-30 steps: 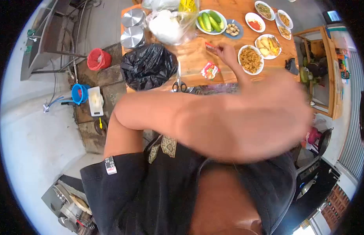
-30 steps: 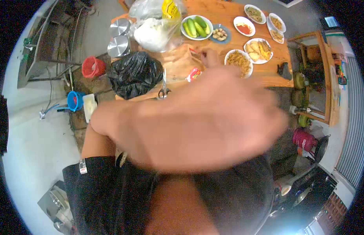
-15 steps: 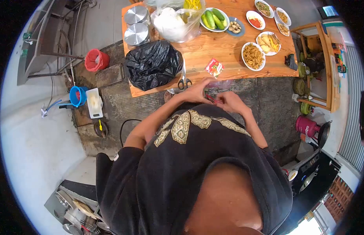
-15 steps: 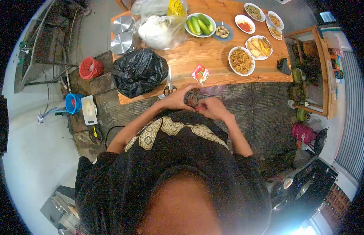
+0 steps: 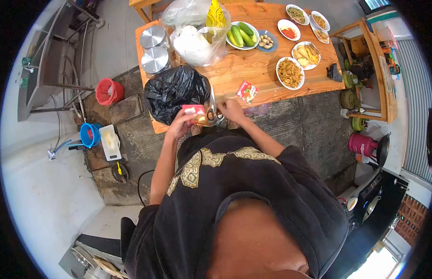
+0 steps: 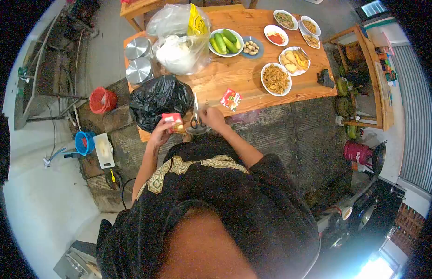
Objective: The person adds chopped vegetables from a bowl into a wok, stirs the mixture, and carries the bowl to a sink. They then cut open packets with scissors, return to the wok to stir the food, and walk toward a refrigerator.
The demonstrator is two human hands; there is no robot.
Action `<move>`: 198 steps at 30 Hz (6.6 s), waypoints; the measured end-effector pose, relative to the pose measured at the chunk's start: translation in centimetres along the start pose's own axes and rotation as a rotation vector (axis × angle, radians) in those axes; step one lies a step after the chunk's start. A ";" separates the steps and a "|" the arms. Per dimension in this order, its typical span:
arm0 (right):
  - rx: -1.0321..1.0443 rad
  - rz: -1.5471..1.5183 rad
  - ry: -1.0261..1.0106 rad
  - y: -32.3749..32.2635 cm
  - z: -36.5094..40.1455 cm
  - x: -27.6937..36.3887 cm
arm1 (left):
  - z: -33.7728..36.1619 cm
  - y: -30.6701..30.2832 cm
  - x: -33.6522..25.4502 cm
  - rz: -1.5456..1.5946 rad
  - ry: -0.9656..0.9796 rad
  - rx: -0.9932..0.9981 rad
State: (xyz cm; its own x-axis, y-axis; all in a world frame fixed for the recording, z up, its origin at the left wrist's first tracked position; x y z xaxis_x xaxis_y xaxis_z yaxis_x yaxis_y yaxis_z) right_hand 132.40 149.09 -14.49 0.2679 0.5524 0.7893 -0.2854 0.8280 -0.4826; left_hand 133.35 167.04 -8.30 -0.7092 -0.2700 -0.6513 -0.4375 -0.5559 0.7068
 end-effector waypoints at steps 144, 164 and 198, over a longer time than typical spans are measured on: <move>-2.162 -1.484 0.787 -3.7 85.3 -51.7 | -32.6 48.2 73.4 -2.314 -1.143 1.886; -2.955 -1.405 1.223 -5.8 116.5 -81.4 | -59.5 71.3 94.5 -1.786 -1.012 1.098; -2.371 -1.061 2.218 -24.6 130.7 -95.5 | -68.6 111.7 129.1 -1.974 -0.987 1.806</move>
State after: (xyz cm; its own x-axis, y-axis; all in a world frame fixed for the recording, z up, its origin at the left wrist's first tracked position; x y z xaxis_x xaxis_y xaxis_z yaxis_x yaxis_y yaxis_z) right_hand -6.42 63.43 -28.40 -0.3274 -0.7297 0.6003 -0.0299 -0.6270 -0.7784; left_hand 30.88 16.16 -32.37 0.8169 -0.2018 -0.5404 0.1211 0.9759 -0.1815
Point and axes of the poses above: each hand's wrist, its own z-axis away from the middle knuckle, its own y-axis out of the palm, x = y × z, the point moved 9 cm from there along -z, towards the middle knuckle, and after that the axes turned 11 degrees about x, right-handed, at the moved point
